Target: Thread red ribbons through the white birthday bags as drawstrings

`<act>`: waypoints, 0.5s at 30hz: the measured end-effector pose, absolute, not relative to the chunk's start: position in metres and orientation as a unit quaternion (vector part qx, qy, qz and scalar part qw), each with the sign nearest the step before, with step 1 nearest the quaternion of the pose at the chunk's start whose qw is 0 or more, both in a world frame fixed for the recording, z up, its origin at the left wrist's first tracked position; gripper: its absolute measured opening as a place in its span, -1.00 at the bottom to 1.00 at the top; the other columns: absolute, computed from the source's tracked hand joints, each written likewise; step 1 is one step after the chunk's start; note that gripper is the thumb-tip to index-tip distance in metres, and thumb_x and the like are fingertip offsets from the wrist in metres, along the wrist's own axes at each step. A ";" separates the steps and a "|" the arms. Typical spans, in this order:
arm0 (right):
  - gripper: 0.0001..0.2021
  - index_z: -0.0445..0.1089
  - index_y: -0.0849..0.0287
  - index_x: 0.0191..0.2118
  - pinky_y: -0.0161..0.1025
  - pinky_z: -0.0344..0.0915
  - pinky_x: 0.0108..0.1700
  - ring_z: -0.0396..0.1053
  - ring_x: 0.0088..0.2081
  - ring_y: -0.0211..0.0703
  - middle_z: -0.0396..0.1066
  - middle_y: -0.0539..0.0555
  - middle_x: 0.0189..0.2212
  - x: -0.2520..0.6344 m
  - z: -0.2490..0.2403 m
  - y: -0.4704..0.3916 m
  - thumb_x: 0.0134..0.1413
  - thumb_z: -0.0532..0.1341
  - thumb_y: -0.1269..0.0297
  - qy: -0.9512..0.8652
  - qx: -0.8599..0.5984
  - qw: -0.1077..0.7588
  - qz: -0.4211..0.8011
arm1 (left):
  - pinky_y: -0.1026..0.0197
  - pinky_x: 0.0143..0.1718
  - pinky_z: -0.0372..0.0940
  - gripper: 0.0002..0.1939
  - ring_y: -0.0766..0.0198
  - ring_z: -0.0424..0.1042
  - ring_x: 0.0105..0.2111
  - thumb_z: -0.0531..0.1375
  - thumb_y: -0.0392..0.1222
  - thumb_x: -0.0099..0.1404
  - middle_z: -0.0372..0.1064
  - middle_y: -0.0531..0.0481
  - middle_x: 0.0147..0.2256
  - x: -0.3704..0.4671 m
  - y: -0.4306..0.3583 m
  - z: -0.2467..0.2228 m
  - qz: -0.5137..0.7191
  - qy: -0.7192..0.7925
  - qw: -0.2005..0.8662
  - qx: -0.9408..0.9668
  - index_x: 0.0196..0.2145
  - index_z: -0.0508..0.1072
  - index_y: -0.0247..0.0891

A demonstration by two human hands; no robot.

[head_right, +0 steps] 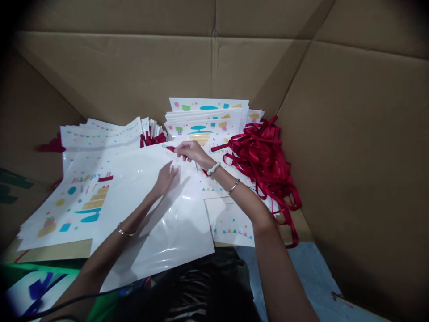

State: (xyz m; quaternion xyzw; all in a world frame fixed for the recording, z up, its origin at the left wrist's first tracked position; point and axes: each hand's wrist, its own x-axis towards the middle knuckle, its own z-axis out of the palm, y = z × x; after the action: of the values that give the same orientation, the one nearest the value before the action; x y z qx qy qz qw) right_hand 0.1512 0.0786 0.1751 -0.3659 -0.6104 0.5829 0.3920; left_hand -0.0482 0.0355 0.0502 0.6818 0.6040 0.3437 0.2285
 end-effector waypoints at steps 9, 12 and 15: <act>-0.89 0.43 0.36 -0.37 -0.51 -0.07 -0.66 0.46 -0.53 -0.34 0.47 0.08 -0.51 0.193 0.215 0.110 0.15 0.34 0.48 -0.623 -0.439 0.374 0.528 | -0.21 0.45 -0.26 -0.17 -0.18 -0.32 0.51 -0.05 0.26 0.53 -0.34 -0.34 0.52 -0.072 0.059 0.002 0.083 0.469 0.056 0.877 0.53 0.00 -0.33; -0.90 0.46 0.38 -0.36 -0.51 -0.08 -0.64 0.41 -0.52 -0.38 0.50 0.12 -0.50 0.213 0.192 0.109 0.14 0.34 0.45 -0.627 -0.463 0.335 0.529 | -0.14 0.47 -0.31 -0.17 -0.08 -0.28 0.51 -0.01 0.27 0.52 -0.31 -0.27 0.52 -0.095 0.082 0.022 0.032 0.326 0.059 0.943 0.54 -0.01 -0.26; -0.91 0.50 0.39 -0.38 -0.51 -0.02 -0.59 0.29 -0.54 -0.45 0.52 0.12 -0.46 0.228 0.166 0.098 0.11 0.36 0.46 -0.618 -0.498 0.312 0.522 | -0.12 0.47 -0.32 -0.19 -0.05 -0.19 0.50 0.09 0.27 0.47 -0.16 -0.17 0.50 -0.109 0.104 0.047 -0.013 0.247 0.058 0.967 0.51 0.08 -0.13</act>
State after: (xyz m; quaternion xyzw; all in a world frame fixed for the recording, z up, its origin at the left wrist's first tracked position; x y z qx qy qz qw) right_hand 0.2278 0.0982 0.1659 -0.4976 -0.6183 0.5222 0.3120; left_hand -0.1089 0.1037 0.0469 0.9672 0.2468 -0.0130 0.0584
